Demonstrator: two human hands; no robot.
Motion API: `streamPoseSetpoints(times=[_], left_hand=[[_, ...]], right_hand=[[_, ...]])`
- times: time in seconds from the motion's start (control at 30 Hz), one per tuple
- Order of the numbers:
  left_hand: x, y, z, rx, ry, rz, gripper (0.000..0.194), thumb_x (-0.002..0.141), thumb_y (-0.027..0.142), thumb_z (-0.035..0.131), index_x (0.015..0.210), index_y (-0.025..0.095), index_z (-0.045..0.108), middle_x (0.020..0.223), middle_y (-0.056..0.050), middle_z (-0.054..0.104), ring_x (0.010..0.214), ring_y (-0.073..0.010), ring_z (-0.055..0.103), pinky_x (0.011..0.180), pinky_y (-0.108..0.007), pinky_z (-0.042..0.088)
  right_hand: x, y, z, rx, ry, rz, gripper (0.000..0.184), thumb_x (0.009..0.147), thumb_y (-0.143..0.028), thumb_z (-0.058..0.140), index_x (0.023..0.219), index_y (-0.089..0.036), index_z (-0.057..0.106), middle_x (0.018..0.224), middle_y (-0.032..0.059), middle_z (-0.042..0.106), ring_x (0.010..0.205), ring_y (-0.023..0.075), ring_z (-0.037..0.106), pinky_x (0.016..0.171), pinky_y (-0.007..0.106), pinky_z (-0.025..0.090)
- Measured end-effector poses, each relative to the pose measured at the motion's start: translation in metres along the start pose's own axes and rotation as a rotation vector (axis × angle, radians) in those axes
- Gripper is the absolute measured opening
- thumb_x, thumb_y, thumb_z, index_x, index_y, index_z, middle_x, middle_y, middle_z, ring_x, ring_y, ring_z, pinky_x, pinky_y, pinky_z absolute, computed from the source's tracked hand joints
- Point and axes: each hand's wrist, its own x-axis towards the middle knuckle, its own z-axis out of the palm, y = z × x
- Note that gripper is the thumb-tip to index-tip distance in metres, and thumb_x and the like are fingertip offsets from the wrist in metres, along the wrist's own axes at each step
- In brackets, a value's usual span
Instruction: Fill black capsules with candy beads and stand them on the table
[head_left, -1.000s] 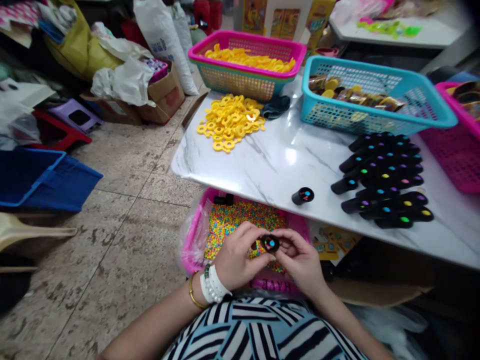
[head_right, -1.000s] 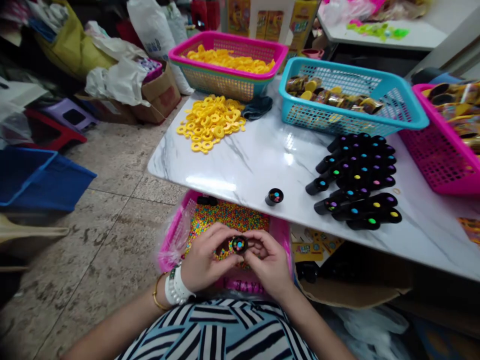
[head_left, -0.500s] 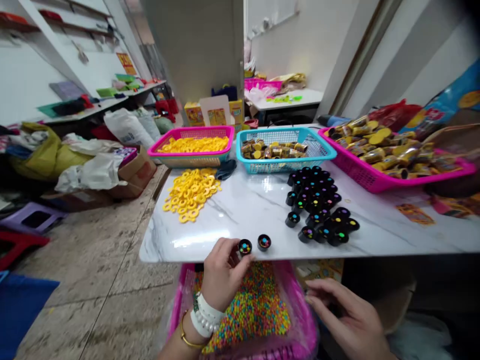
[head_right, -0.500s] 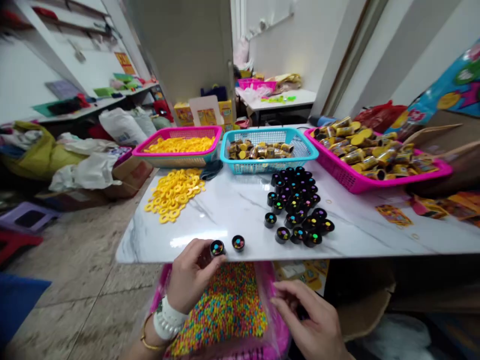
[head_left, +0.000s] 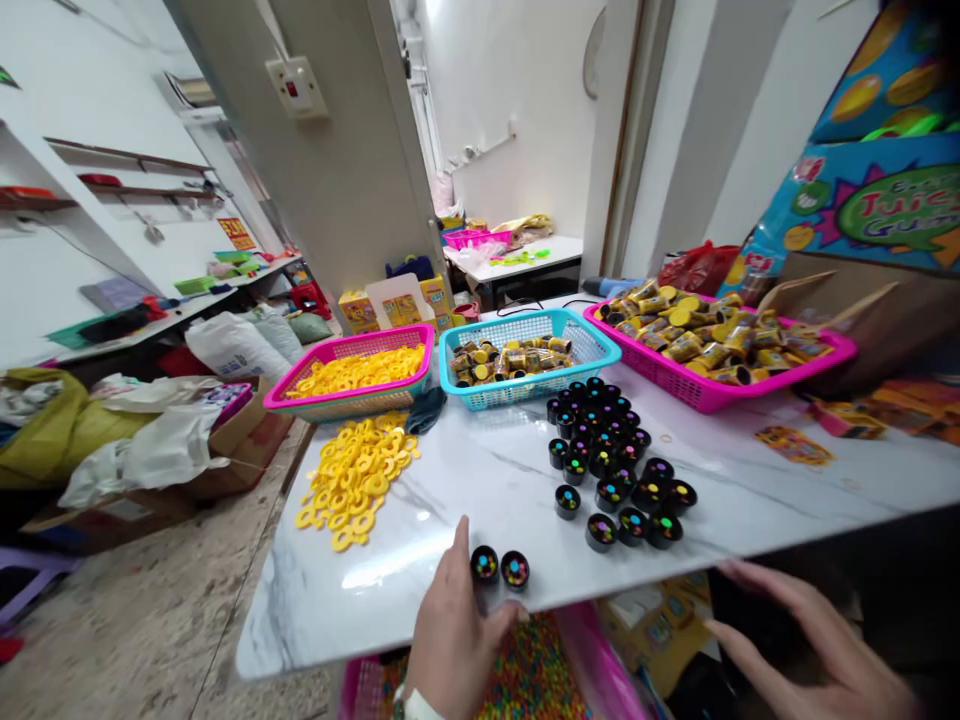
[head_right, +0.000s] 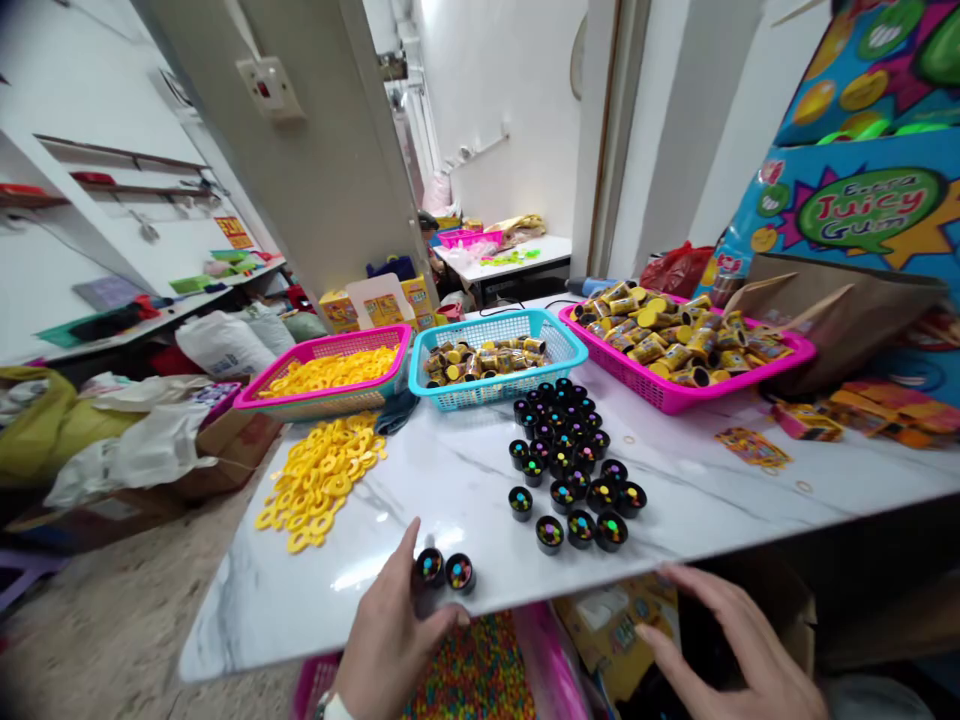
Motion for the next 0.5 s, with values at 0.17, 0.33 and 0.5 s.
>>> streamPoseSetpoints(times=[0.17,0.33,0.5], left_hand=[[0.024,0.017,0.011,-0.005,-0.080,-0.036,0.092,0.066,0.023,0.071,0.147,0.005,0.032,0.134,-0.018,0.057,0.123,-0.0279,0.054,0.105,-0.036,0.042],[0.057,0.035,0.018,0.070,-0.118,0.007,0.090,0.065,0.028,0.075,0.144,0.005,0.037,0.119,-0.018,0.065,0.113,-0.0288,0.060,0.095,-0.035,0.047],[0.099,0.043,0.029,0.075,-0.112,0.088,0.086,0.066,0.028,0.076,0.141,0.005,0.041,0.095,-0.010,0.069,0.094,-0.0249,0.065,0.082,-0.033,0.049]], right_hand=[[0.041,-0.004,0.011,-0.109,-0.097,-0.009,0.110,0.073,-0.074,0.058,0.155,-0.016,0.014,0.141,0.0144,0.053,0.132,0.0385,0.046,0.110,0.056,0.036],[0.057,-0.013,0.038,-0.168,-0.132,-0.054,0.126,0.070,-0.082,0.053,0.155,-0.006,-0.003,0.142,0.0235,0.049,0.130,0.0389,0.049,0.115,0.061,0.019],[0.059,-0.022,0.051,-0.241,-0.104,-0.041,0.135,0.066,-0.088,0.049,0.152,0.003,-0.002,0.140,0.0342,0.045,0.126,0.0410,0.052,0.113,0.061,0.022]])
